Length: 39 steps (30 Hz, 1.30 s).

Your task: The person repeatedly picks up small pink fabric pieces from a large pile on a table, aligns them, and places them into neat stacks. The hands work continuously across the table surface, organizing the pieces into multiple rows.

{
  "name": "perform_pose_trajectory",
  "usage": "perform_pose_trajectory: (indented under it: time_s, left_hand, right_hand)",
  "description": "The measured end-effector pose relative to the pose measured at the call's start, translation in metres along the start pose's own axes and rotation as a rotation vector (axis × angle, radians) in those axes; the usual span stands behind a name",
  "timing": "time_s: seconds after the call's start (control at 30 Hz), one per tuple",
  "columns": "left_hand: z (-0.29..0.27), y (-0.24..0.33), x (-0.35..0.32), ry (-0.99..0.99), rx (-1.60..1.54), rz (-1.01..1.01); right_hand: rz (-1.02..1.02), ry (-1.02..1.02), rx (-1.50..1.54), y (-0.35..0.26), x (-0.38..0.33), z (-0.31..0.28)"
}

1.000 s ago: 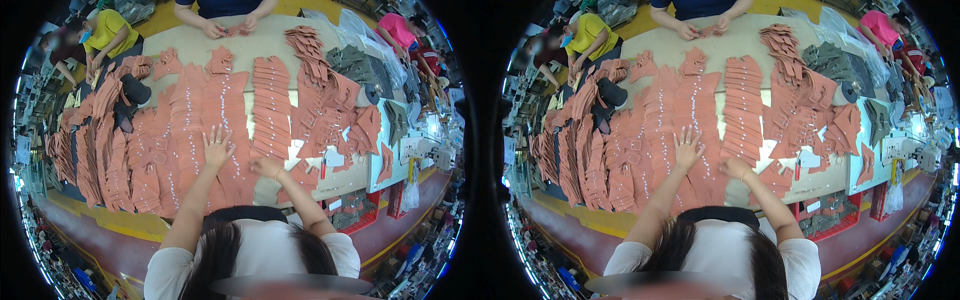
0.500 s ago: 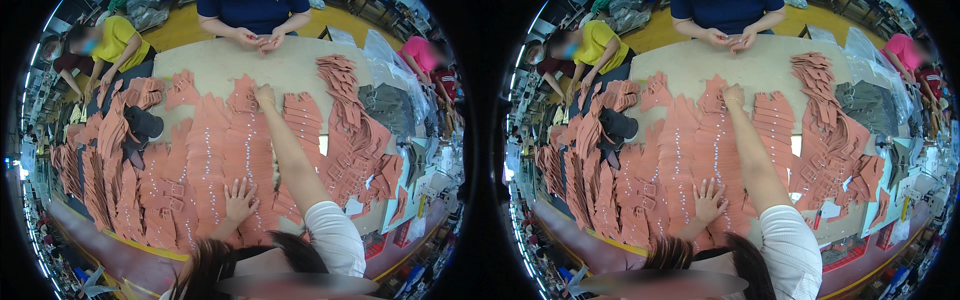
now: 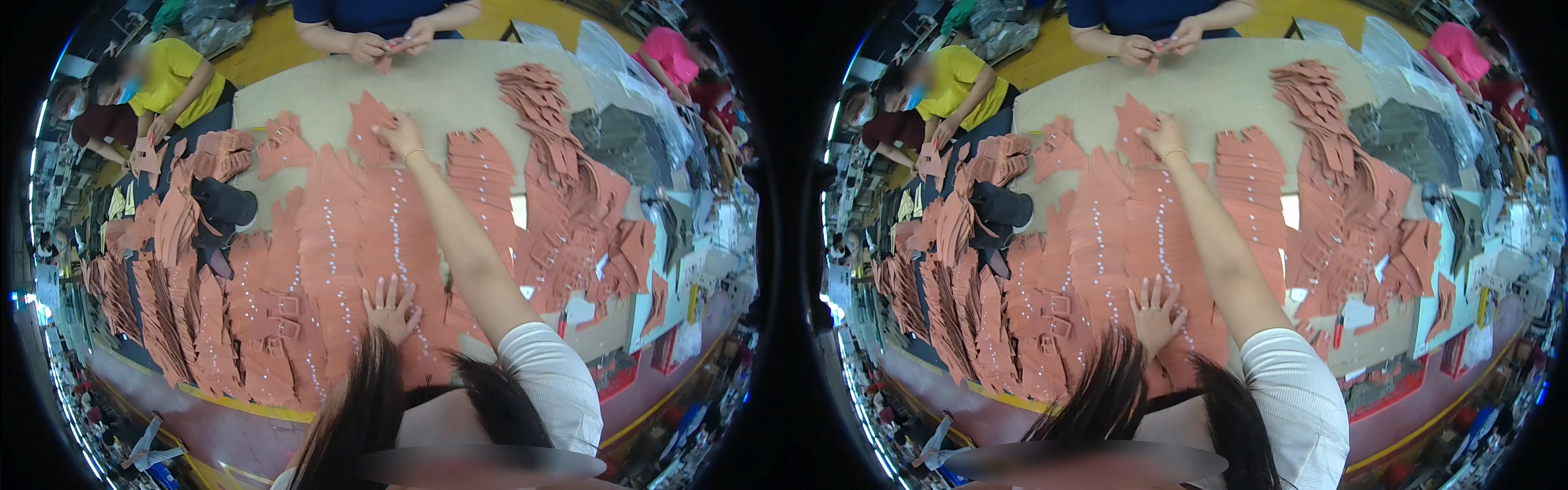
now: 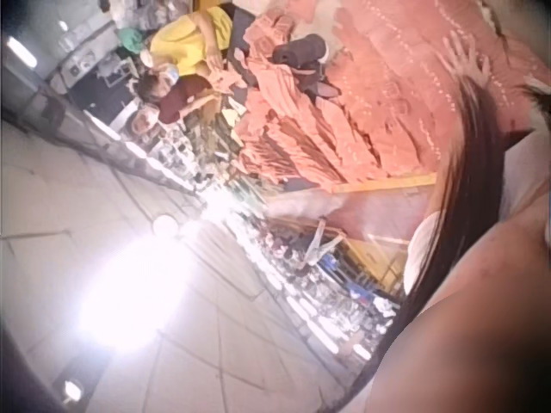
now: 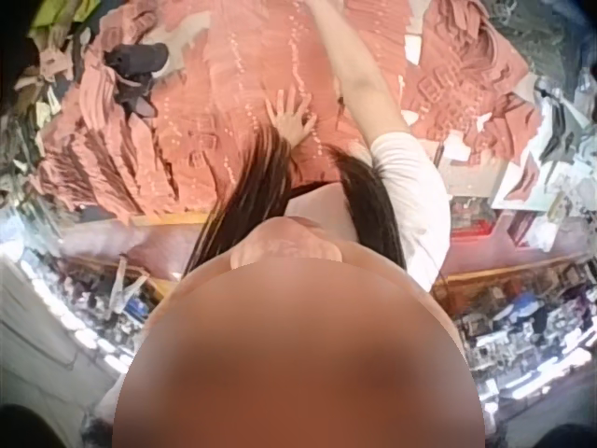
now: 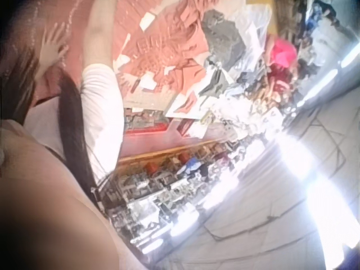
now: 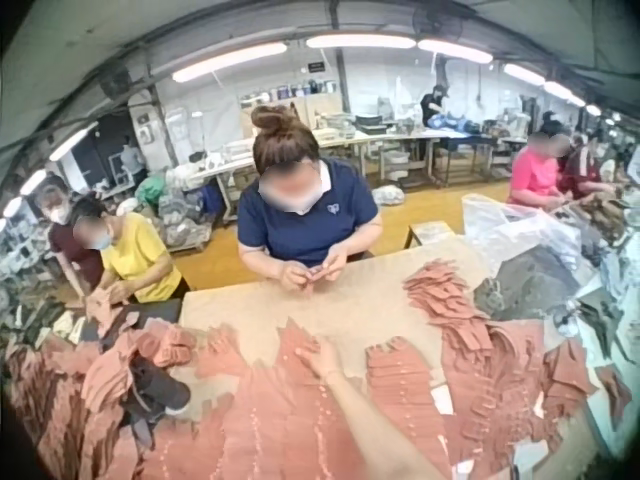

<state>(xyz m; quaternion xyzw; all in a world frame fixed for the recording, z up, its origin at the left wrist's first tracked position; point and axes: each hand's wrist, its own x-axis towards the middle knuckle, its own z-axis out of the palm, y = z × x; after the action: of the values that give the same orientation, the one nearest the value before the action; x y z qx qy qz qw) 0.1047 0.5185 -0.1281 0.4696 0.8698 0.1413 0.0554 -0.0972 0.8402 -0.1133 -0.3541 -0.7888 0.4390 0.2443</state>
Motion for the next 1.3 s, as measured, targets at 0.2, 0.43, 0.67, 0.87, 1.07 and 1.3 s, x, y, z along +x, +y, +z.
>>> perform_pose_trajectory:
  time_s: [0.2, 0.43, 0.67, 0.87, 1.07, 1.3]
  left_hand:
    - [0.004, -0.003, -0.005, 0.053, -0.050, -0.002]
    - [0.014, -0.010, -0.050, -0.417, -1.802, -0.765]
    - [-0.057, 0.080, -0.137, -1.161, -2.380, -0.873]
    - [-0.077, 0.093, -0.150, -1.130, -2.476, -0.771]
    - [-0.084, 0.092, -0.156, -1.037, -2.510, -0.703]
    - [-0.088, 0.093, -0.154, -1.010, -2.552, -0.623]
  right_hand:
    - [-0.315, -0.209, 0.148, -0.085, -0.099, -0.134]
    - [-0.446, -1.185, 0.050, -0.109, -0.259, -0.260]
    - [-0.493, -0.716, -0.359, -0.094, -0.430, -0.224]
    - [-0.112, -0.195, -0.162, -0.039, -0.505, -0.239]
    - [0.219, -0.324, -0.046, -0.016, -0.539, -0.242]
    - [0.038, -0.106, -0.191, -0.029, -0.550, -0.238]
